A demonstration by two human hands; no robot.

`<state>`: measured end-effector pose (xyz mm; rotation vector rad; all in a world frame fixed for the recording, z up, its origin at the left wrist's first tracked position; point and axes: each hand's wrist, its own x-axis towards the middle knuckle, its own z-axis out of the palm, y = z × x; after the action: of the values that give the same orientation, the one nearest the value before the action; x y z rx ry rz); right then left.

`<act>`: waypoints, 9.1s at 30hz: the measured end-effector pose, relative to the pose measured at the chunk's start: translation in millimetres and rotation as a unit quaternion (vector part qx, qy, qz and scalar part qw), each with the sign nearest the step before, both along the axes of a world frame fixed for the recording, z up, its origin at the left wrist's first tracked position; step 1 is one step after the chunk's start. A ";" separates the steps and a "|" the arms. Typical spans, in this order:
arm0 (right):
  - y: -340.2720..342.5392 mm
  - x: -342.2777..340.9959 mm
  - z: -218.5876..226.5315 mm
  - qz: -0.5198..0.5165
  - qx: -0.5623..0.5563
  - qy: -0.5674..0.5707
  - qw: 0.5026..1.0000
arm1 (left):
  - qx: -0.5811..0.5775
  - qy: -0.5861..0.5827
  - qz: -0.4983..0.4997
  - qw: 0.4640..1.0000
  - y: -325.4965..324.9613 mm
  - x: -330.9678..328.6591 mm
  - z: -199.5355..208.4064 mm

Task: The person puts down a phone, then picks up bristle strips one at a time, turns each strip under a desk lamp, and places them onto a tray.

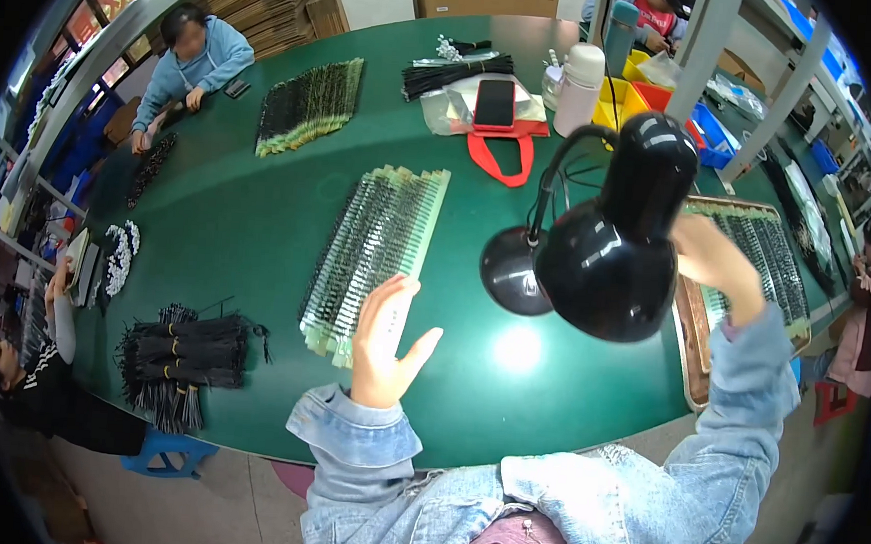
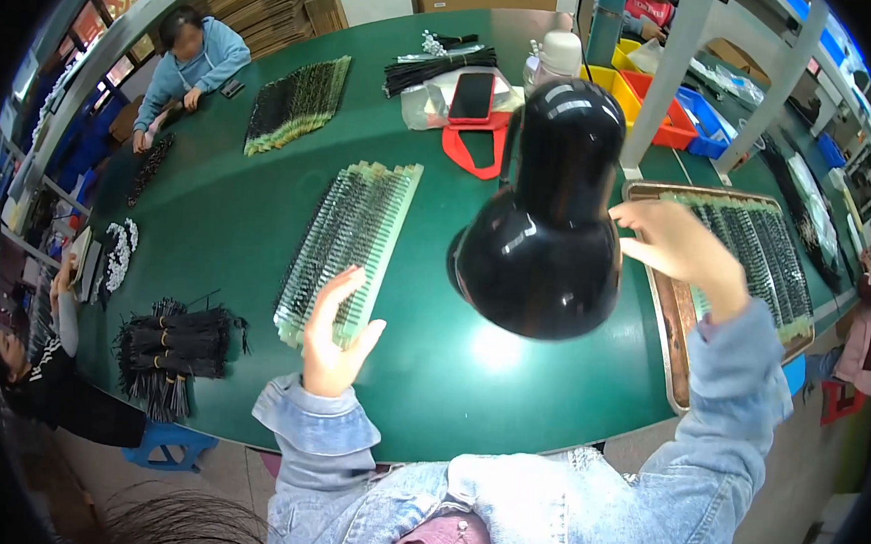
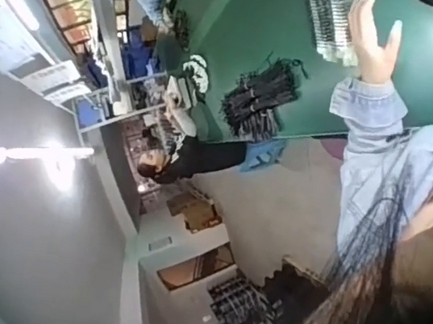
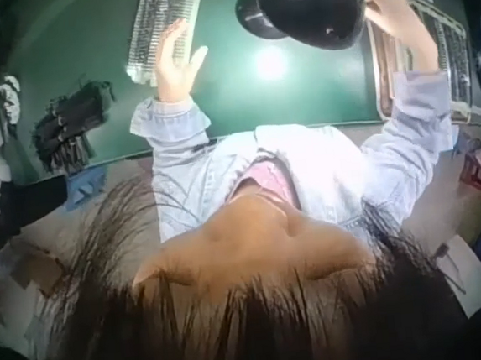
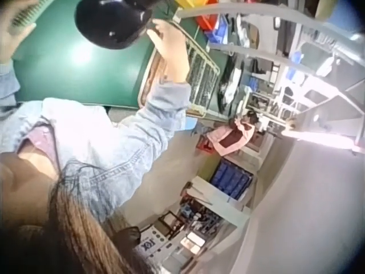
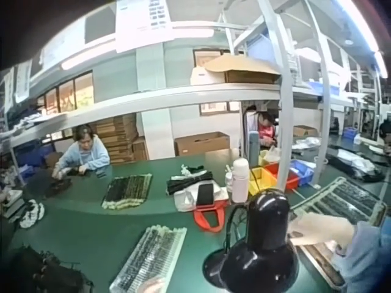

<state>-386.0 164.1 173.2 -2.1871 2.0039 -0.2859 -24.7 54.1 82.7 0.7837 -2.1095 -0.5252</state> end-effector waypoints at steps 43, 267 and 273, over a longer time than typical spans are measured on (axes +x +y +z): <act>82.2 123.1 -70.9 0.263 0.132 -0.459 0.838 | 0.229 -0.245 0.349 0.875 -28.8 54.0 -45.7; -65.7 241.6 -151.8 0.366 0.152 -0.467 0.791 | 0.217 0.174 0.103 0.955 57.2 37.6 -37.8; -64.5 243.5 -141.5 0.269 0.202 -0.481 0.810 | 0.318 0.199 0.211 0.903 62.4 64.4 -30.4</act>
<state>-142.5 99.6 31.7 -1.6747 0.7693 -0.6413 39.7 116.5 52.3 1.3277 -1.3263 -1.0512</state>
